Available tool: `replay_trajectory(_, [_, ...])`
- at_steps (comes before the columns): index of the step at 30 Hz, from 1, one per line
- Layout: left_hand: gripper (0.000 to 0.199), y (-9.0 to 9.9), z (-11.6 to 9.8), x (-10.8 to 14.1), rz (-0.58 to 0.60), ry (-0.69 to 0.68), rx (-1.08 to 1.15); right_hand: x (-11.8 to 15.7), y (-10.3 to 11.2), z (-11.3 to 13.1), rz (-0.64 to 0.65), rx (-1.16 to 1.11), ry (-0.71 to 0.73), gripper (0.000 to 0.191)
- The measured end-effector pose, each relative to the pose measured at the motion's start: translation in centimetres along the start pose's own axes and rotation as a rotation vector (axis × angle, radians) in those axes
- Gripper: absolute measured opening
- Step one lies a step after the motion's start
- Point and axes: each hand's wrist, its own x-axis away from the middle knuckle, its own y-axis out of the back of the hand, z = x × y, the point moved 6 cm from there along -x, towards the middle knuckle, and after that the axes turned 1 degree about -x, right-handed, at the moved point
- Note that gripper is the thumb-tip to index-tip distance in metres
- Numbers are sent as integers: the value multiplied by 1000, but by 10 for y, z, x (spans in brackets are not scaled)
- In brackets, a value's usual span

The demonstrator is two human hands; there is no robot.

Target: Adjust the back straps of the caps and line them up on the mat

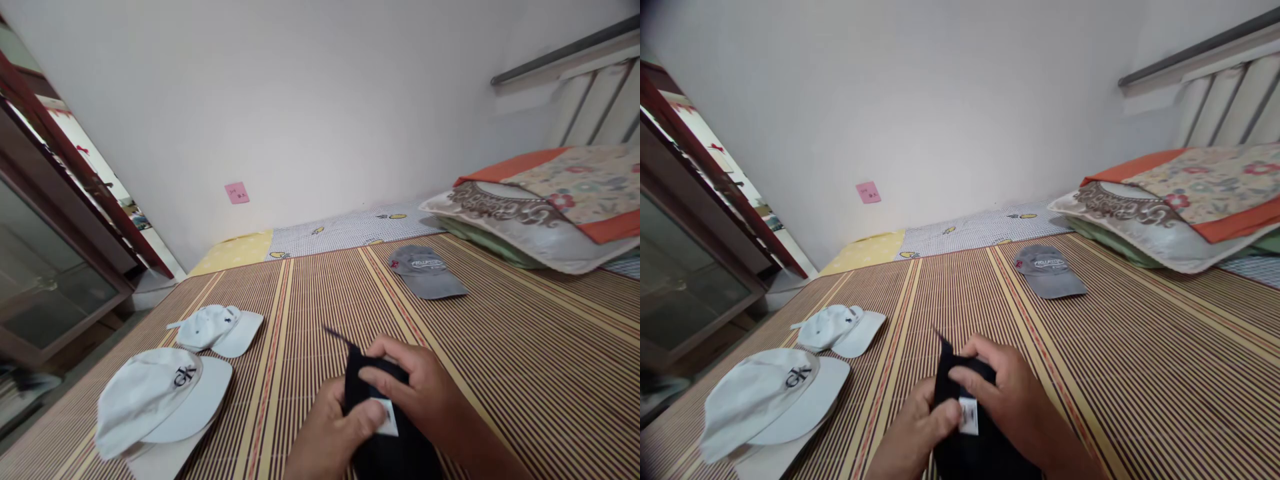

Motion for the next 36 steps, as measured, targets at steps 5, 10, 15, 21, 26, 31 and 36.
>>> replay_trajectory(5, [58,-8,-7,-3,-54,-83,18,4,22,-8,-291,-61,-5,31])
replay_trajectory(10, [56,18,6,7,-326,-122,70,5,17,-1,-222,-170,3,34])
replay_trajectory(15, [53,30,5,11,-384,-152,24,4,7,2,-129,-208,10,32])
replay_trajectory(21, [49,26,-16,7,-253,-135,-49,2,0,6,-49,-258,25,30])
replay_trajectory(26, [36,22,-18,7,-194,-133,-58,4,-2,11,60,-239,0,27])
replay_trajectory(31, [45,21,-22,9,-200,-127,-64,9,3,5,-6,-49,-107,18])
replay_trajectory(36, [33,17,-30,9,-157,-130,-92,12,6,-3,-92,92,-156,22])
